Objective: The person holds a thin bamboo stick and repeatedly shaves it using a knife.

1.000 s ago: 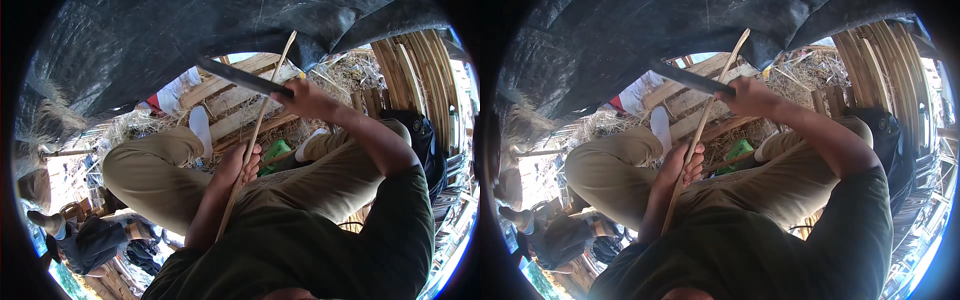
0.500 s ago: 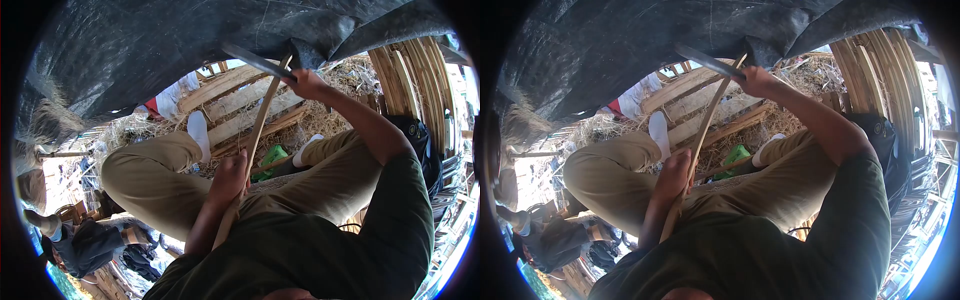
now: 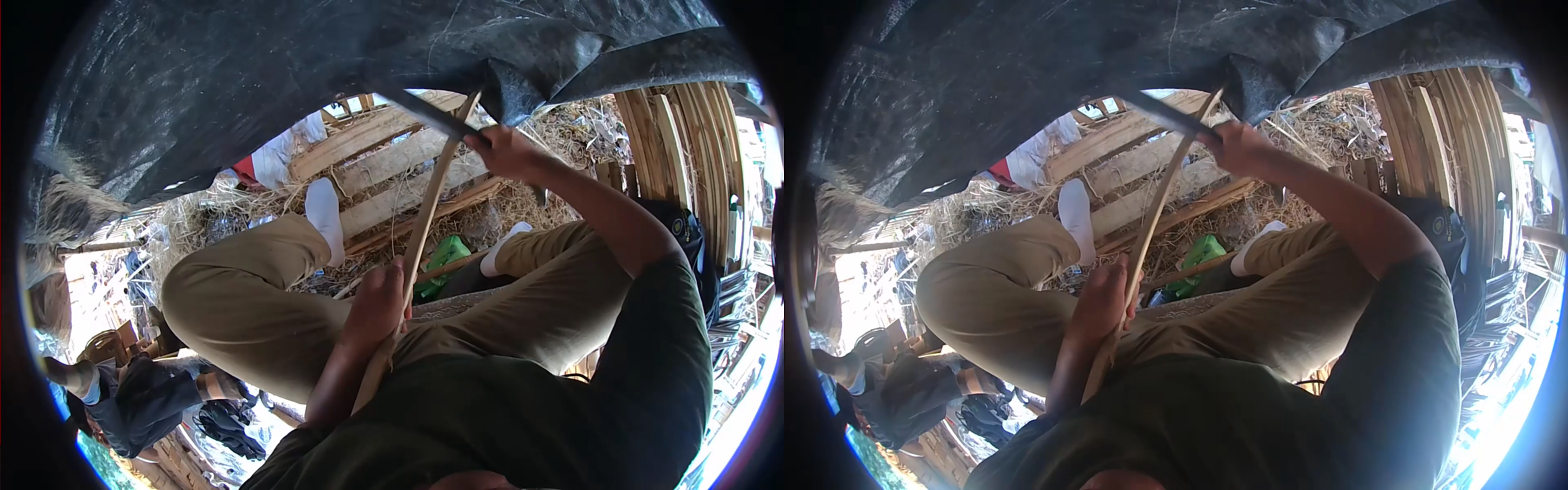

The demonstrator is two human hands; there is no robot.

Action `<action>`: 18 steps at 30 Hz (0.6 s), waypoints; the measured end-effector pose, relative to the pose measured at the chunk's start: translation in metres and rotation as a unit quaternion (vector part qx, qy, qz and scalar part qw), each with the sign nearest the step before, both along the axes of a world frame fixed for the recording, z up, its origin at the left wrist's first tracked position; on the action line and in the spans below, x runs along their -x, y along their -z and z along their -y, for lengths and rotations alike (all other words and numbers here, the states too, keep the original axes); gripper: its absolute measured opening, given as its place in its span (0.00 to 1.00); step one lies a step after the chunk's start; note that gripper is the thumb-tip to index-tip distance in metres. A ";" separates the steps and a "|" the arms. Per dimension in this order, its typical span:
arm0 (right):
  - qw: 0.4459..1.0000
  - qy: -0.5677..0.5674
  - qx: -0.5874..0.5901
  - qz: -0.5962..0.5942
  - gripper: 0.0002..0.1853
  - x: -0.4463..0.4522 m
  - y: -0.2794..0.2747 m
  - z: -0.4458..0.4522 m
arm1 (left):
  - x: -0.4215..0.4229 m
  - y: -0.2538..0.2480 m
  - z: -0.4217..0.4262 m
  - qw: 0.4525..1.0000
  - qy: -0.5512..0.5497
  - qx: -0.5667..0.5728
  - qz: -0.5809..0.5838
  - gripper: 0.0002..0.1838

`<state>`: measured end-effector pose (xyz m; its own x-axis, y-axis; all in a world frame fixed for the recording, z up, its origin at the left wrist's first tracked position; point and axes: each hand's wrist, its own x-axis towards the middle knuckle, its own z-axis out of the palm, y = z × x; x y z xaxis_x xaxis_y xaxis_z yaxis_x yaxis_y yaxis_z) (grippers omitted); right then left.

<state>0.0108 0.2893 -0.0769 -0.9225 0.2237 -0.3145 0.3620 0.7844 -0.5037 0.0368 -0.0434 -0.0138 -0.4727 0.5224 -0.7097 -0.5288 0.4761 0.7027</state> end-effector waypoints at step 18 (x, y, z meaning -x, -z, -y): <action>0.998 -0.055 -0.010 0.015 0.25 0.007 -0.008 0.017 | 0.004 0.006 -0.003 0.996 -0.023 -0.039 0.077 0.24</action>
<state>0.0041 0.2723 -0.0688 -0.9321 0.1272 -0.3391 0.2871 0.8301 -0.4780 0.0324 -0.0404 -0.0198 -0.3860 0.5596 -0.7333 -0.6535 0.3952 0.6456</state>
